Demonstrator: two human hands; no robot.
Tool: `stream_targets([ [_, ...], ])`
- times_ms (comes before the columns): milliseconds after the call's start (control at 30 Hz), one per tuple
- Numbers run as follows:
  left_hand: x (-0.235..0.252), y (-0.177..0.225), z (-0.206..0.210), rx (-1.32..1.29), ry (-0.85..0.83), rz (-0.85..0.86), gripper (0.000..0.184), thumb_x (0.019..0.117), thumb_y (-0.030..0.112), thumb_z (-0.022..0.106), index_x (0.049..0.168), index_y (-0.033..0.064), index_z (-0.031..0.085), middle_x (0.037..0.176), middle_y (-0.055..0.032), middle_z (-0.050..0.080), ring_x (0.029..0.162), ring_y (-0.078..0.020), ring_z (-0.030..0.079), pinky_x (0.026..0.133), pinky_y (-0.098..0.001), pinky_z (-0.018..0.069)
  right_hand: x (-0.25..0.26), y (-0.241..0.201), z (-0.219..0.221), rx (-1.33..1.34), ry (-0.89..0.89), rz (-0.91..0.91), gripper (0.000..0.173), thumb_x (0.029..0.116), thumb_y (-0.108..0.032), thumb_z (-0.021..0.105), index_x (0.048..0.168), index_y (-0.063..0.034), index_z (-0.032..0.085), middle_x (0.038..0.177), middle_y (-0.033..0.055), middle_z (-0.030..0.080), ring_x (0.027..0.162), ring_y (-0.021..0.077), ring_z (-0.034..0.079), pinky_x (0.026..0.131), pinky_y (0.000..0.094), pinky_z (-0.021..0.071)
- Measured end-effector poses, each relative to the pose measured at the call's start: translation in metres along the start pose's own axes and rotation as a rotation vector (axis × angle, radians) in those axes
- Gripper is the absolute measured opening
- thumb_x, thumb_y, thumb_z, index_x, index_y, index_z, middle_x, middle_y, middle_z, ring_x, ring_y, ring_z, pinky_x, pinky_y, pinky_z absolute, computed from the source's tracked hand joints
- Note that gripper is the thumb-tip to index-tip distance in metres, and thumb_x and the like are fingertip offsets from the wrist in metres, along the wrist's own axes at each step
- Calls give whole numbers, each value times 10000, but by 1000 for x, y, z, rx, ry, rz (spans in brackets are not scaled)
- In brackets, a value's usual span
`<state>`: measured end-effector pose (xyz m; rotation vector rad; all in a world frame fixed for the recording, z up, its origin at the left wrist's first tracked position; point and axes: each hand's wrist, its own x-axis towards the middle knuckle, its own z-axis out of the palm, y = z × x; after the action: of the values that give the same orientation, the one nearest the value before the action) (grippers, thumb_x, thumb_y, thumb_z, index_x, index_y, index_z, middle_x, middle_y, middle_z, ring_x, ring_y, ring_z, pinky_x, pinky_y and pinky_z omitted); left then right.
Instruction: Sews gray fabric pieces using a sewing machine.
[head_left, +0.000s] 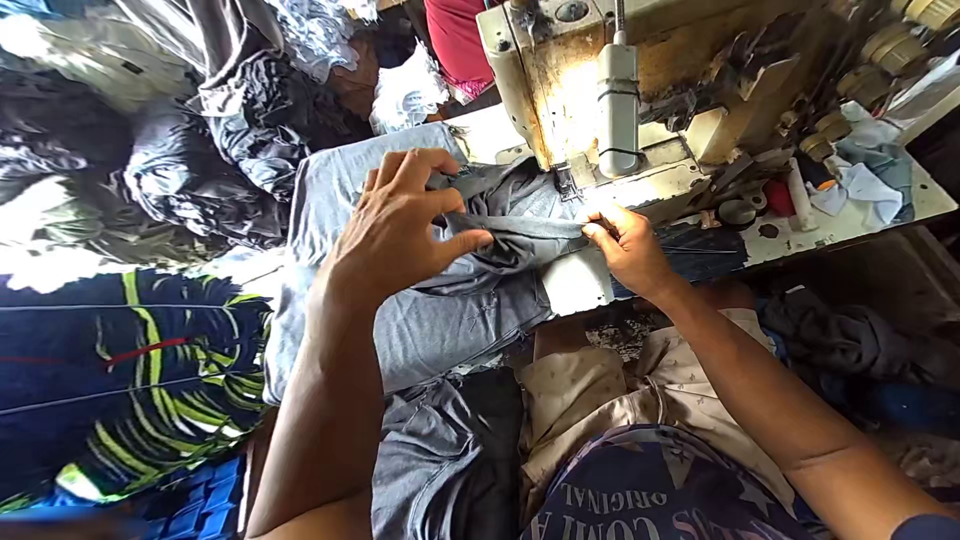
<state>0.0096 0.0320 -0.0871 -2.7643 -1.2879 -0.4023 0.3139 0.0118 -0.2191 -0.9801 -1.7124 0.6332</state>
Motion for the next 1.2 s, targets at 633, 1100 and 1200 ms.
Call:
stream_targets([
  [633, -3, 90, 140, 21, 299, 139, 253, 868, 136, 700, 1118, 161, 738, 1420, -138, 593, 1338, -395, 516, 1187, -681, 233, -73, -26, -34, 25, -141, -43, 113, 994, -77, 653, 1065, -17, 718, 1079, 56, 702, 979, 104, 690, 849, 280, 611],
  [1100, 27, 67, 106, 86, 251, 81, 154, 937, 89, 592, 975, 122, 738, 1329, -82, 652, 1213, -307, 587, 1018, -506, 437, -45, -7, -15, 81, -23, 113, 99, 996, -98, 638, 1022, -60, 726, 985, 24, 697, 779, 76, 641, 669, 248, 561],
  [1200, 38, 52, 105, 66, 265, 90, 169, 958, 81, 570, 980, 116, 734, 1323, -80, 653, 1196, -309, 587, 981, -496, 446, -31, -4, -9, 88, -13, 138, 99, 1007, -104, 624, 1023, -72, 717, 954, 20, 695, 703, 85, 618, 608, 263, 539],
])
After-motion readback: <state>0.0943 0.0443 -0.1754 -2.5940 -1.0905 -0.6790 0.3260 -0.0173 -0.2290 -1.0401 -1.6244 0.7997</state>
